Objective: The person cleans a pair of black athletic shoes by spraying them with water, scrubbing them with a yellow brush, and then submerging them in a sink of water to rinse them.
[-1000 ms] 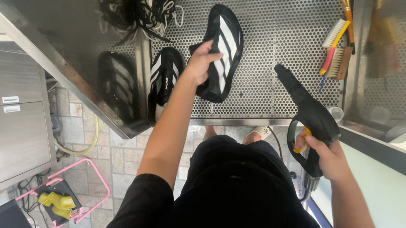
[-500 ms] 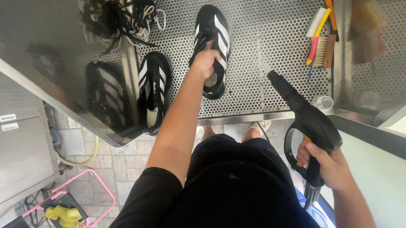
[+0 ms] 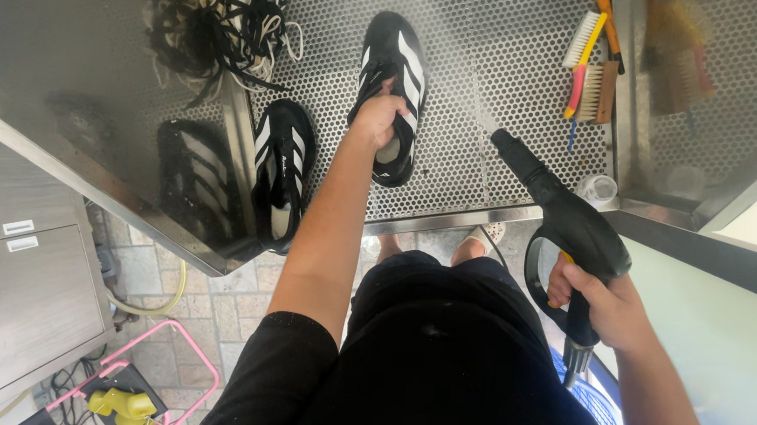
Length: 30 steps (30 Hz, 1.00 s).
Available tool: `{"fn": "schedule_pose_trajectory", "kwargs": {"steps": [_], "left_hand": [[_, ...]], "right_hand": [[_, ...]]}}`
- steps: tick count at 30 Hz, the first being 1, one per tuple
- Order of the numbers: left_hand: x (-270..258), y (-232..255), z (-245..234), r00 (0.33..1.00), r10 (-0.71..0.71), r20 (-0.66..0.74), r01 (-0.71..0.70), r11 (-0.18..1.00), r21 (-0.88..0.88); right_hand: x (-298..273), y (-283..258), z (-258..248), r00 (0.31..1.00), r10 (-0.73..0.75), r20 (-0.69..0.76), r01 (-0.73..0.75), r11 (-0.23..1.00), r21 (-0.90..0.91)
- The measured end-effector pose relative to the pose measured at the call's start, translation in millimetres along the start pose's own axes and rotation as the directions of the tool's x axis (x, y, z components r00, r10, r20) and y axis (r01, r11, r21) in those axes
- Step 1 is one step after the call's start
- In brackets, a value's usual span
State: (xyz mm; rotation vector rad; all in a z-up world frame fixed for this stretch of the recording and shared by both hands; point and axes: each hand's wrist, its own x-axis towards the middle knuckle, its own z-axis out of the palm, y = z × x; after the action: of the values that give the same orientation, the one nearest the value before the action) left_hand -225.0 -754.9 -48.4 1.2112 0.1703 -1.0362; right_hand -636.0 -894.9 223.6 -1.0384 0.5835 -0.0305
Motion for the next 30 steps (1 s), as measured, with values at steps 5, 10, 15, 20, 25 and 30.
{"fn": "schedule_pose_trajectory", "kwargs": {"steps": [5,10,15,20,25,30], "left_hand": [[0.8,-2.0,-1.7,0.999,0.043,0.02,-0.043,0.999,0.026],[0.1,0.5,-1.6,1.0,-0.005,-0.003,0.005,0.999,0.054],[-2.4,1.5,-0.2,1.0,0.003,0.018,-0.003,0.999,0.05],[-6.8,5.5,1.5,1.0,-0.016,-0.005,0.017,0.995,0.103],[-12.9,8.0,-5.6,0.999,-0.002,0.052,-0.006,0.989,0.145],[-37.7,2.6,-41.8,0.997,-0.075,-0.017,0.076,0.945,0.317]], "right_hand": [[-1.3,-1.7,-1.7,1.0,-0.004,0.014,0.004,1.0,-0.003],[-0.6,-1.0,0.9,1.0,0.015,-0.011,-0.015,1.0,-0.006],[-0.3,0.0,2.9,0.999,0.036,-0.018,-0.037,0.999,-0.019],[0.7,0.7,-0.8,1.0,-0.009,-0.022,0.007,0.993,-0.118],[25.4,15.8,-10.3,0.979,0.072,-0.192,-0.13,0.943,-0.307],[81.9,48.0,-17.2,0.959,-0.016,-0.284,-0.103,0.912,-0.397]]}}
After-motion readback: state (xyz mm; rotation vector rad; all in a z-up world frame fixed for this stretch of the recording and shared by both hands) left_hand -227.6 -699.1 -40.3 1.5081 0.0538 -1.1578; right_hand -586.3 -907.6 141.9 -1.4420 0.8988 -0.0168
